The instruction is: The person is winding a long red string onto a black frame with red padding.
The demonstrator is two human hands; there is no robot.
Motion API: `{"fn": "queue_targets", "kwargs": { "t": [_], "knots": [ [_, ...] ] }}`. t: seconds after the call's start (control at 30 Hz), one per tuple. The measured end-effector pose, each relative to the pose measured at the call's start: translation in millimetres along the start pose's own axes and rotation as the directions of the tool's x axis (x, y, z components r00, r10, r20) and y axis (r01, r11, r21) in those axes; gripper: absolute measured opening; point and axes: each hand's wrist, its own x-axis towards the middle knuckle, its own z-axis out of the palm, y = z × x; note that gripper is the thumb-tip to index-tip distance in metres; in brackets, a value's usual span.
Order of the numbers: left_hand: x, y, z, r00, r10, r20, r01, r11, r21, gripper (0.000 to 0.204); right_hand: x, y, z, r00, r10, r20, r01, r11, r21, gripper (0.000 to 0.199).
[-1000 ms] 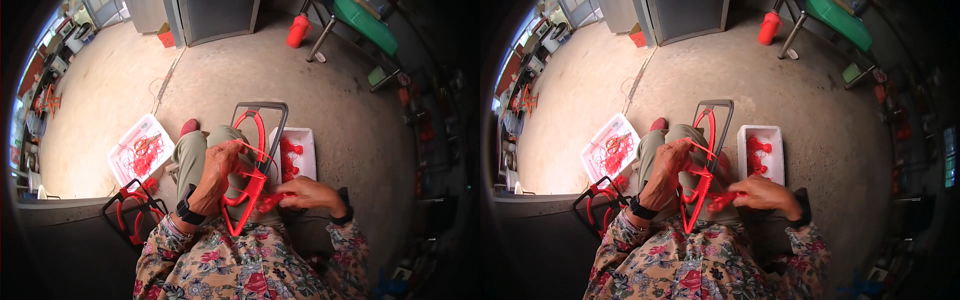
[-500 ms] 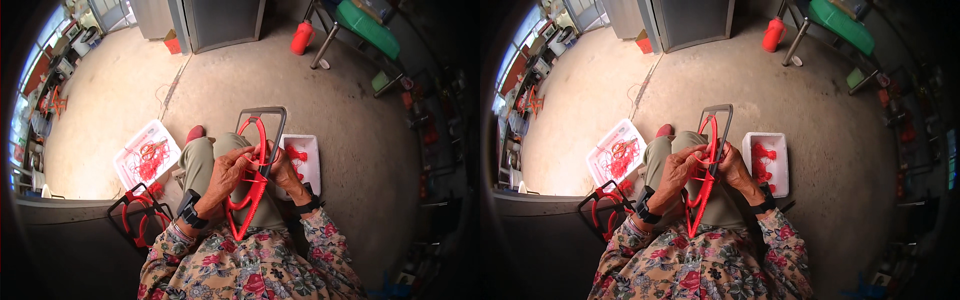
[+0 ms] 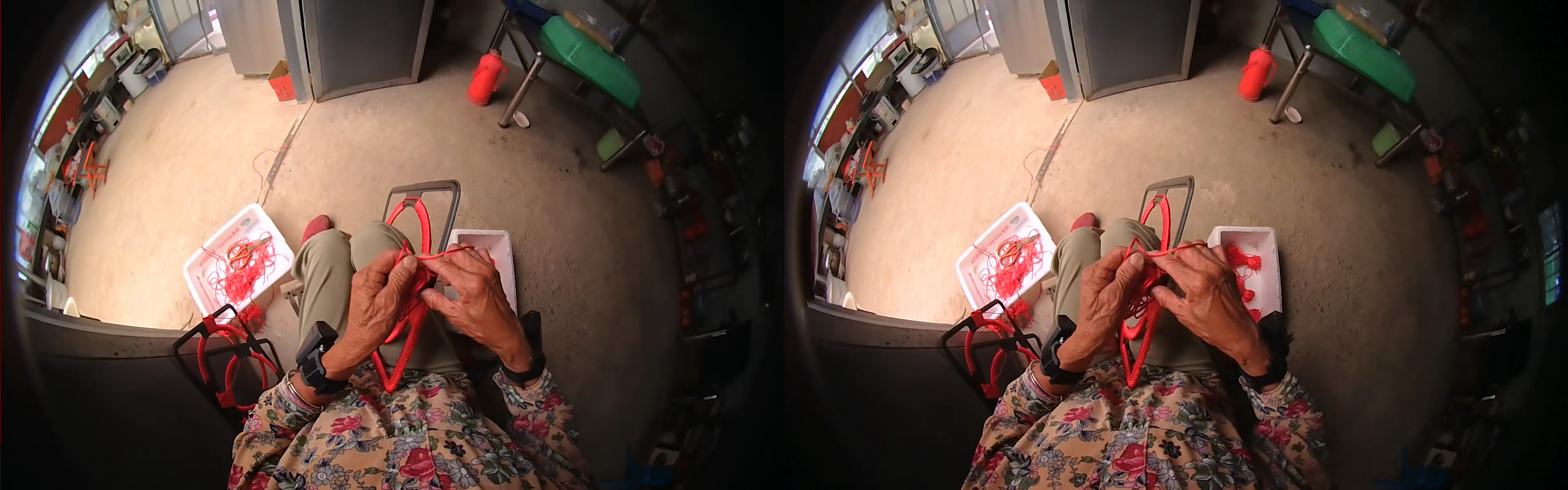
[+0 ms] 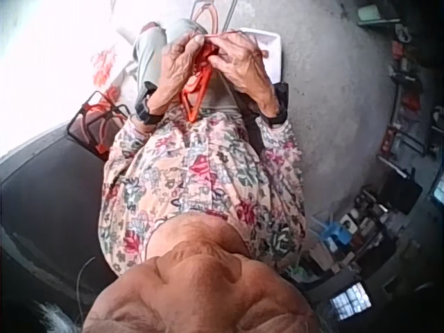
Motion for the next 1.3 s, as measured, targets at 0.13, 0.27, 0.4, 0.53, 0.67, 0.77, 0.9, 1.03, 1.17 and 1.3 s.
{"fn": "queue_targets", "kwargs": {
  "t": [0.13, 0.27, 0.4, 0.53, 0.67, 0.77, 0.9, 1.03, 1.17, 1.3],
  "knots": [
    [-3, 6, 0, 0.995, -0.002, 0.104, 0.014, 0.993, -0.115, 0.024, -6, 9, -7, 0.974, 0.114, 0.194, -0.127, 0.991, 0.053, 0.03],
    [2, 7, -15, 0.993, 0.116, 0.01, -0.114, 0.988, -0.1, 0.027, -38, 19, -62, 0.854, 0.435, 0.285, -0.507, 0.574, 0.643, 0.031],
    [1, -12, -22, 0.973, -0.054, 0.226, 0.081, 0.99, -0.116, 0.034, -96, 64, -114, 0.923, 0.38, -0.056, 0.036, 0.061, 0.998, 0.041],
    [3, -40, -28, 0.949, -0.288, 0.129, 0.315, 0.891, -0.326, 0.033, -165, 105, -151, 0.847, 0.515, -0.13, 0.176, -0.041, 0.983, 0.024],
    [0, -49, -16, 0.843, -0.448, 0.296, 0.522, 0.815, -0.252, 0.031, -236, 130, -134, 0.597, 0.801, -0.053, -0.022, 0.083, 0.996, 0.016],
    [3, -50, -8, 0.814, -0.477, 0.33, 0.58, 0.659, -0.479, 0.025, -232, 133, -66, 0.059, 0.991, -0.12, -0.642, 0.129, 0.756, 0.015],
    [8, -53, -6, 0.792, -0.471, 0.388, 0.608, 0.661, -0.44, 0.025, -190, 118, -21, 0.21, 0.958, 0.196, -0.483, -0.073, 0.873, 0.021],
    [10, -52, -2, 0.792, -0.49, 0.363, 0.61, 0.658, -0.443, 0.026, -122, 73, 28, 0.426, 0.782, 0.455, -0.336, -0.33, 0.882, 0.036],
    [8, -51, 1, 0.797, -0.517, 0.313, 0.605, 0.679, -0.417, 0.025, -88, 25, 40, 0.521, 0.658, 0.544, -0.455, -0.326, 0.829, 0.032],
    [9, -49, 4, 0.797, -0.544, 0.263, 0.603, 0.688, -0.403, 0.024, -93, 10, 30, 0.516, 0.644, 0.564, -0.507, -0.301, 0.808, 0.033]
  ]
}}
